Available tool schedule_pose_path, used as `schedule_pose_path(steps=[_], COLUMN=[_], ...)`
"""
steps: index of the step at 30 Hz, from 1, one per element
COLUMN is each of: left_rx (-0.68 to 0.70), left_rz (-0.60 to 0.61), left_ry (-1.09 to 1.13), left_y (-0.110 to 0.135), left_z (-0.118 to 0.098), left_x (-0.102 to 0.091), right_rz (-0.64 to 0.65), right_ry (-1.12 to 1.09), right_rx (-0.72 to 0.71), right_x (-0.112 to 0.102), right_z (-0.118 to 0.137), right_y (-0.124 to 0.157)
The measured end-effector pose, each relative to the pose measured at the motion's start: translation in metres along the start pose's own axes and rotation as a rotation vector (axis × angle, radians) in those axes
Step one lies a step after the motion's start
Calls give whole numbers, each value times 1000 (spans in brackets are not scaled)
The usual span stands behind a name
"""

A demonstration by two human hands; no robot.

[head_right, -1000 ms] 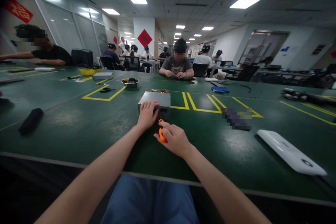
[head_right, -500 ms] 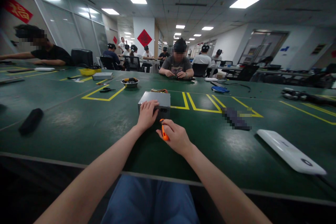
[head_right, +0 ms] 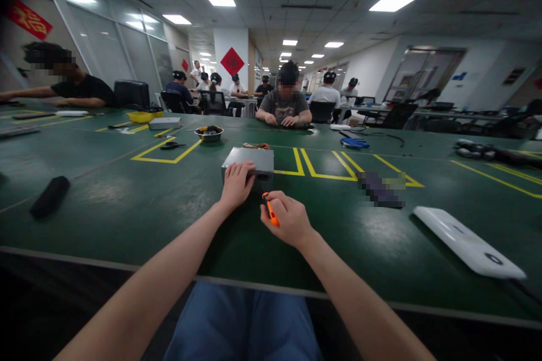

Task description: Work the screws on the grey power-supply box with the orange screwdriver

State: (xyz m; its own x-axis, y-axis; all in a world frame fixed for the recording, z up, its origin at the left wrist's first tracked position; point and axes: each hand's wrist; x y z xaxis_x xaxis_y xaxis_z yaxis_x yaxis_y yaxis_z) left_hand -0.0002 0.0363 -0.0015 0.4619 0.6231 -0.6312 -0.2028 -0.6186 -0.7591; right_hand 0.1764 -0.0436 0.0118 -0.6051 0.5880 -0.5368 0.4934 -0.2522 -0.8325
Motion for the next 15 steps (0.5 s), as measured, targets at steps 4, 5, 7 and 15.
schedule_pose_path(steps=[4, 5, 7, 15], left_rx=[-1, -2, -3, -7], left_rz=[5, 6, 4, 14], left_ry=[0, 1, 5, 8], left_y=[0, 0, 0, 0], left_z=[-1, -1, -1, -1], left_x=[-1, -1, -1, -2], right_rz=[-36, -41, -46, -10], right_ry=[49, 61, 83, 113], right_rx=[-18, -21, -23, 7], right_x=[-8, -9, -9, -7], right_z=[-3, -4, -6, -7], right_y=[2, 2, 3, 4])
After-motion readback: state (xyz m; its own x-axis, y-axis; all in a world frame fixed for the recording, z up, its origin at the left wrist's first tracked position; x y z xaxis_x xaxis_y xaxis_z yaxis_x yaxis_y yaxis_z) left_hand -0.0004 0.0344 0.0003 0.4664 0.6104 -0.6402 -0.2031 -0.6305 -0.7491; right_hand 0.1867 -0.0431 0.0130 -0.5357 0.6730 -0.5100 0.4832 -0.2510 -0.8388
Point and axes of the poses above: each hand's wrist, its own y-axis away from the middle knuckle, its own x-axis out of the palm, z = x × y, and after that the axes turned 1 degree about z, right-handed
